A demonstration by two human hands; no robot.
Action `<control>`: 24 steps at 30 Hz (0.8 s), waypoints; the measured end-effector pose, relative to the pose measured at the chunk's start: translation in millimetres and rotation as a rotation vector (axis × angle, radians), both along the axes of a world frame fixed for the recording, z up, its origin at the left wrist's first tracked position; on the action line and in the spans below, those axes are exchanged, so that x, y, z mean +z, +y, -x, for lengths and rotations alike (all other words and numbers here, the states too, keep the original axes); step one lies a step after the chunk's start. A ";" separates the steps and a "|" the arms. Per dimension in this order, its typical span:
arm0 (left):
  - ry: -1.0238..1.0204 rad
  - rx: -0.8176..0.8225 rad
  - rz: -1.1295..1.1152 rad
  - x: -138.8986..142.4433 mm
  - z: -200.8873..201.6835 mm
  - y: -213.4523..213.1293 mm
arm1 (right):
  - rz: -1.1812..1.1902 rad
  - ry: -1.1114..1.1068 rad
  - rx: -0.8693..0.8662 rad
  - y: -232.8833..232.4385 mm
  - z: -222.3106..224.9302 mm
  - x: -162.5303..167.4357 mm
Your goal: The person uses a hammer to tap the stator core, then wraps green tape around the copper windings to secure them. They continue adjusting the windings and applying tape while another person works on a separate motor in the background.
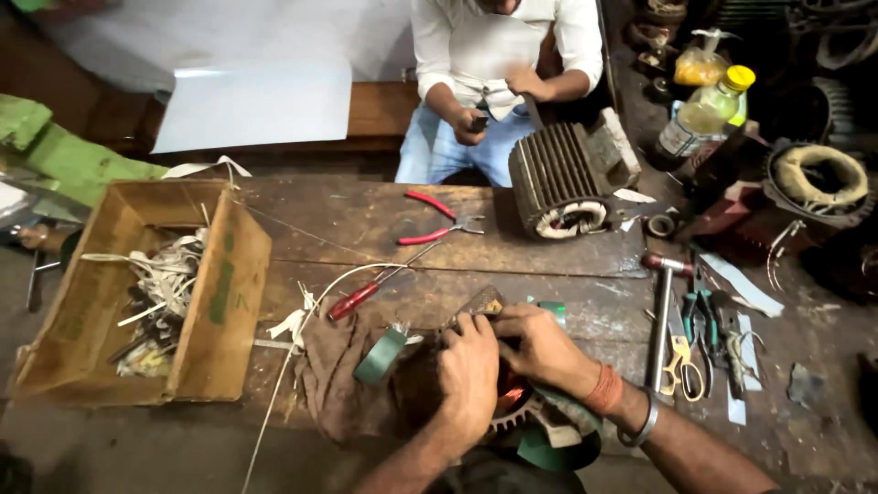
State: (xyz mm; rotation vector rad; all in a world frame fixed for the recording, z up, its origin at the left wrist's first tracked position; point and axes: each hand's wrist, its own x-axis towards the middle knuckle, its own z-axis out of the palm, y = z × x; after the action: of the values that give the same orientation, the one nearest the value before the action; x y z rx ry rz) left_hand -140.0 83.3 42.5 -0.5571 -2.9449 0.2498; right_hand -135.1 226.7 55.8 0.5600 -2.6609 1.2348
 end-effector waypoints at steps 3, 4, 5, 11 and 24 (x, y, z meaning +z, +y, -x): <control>-0.021 0.024 -0.033 2.5 -2.0 2.2 | 0.022 0.013 0.017 0.5 1.1 2.7; -0.034 0.031 -0.050 3.2 -2.4 2.7 | 0.025 0.004 0.024 0.9 1.2 3.4; -0.028 0.028 -0.071 4.2 -2.8 2.6 | 0.028 -0.007 0.031 1.2 1.1 4.2; -0.056 0.016 -0.162 8.3 -8.6 -6.5 | 0.026 -0.040 0.035 4.3 -8.8 18.3; -0.062 -0.028 -0.160 11.3 -11.3 -11.8 | -0.181 -0.258 -0.043 3.0 -67.2 49.5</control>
State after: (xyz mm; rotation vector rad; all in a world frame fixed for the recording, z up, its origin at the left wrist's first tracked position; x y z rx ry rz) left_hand -128.7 71.5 53.9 -0.5924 -2.9783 -0.0071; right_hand -67.9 229.7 105.4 0.3873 -3.0040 1.1311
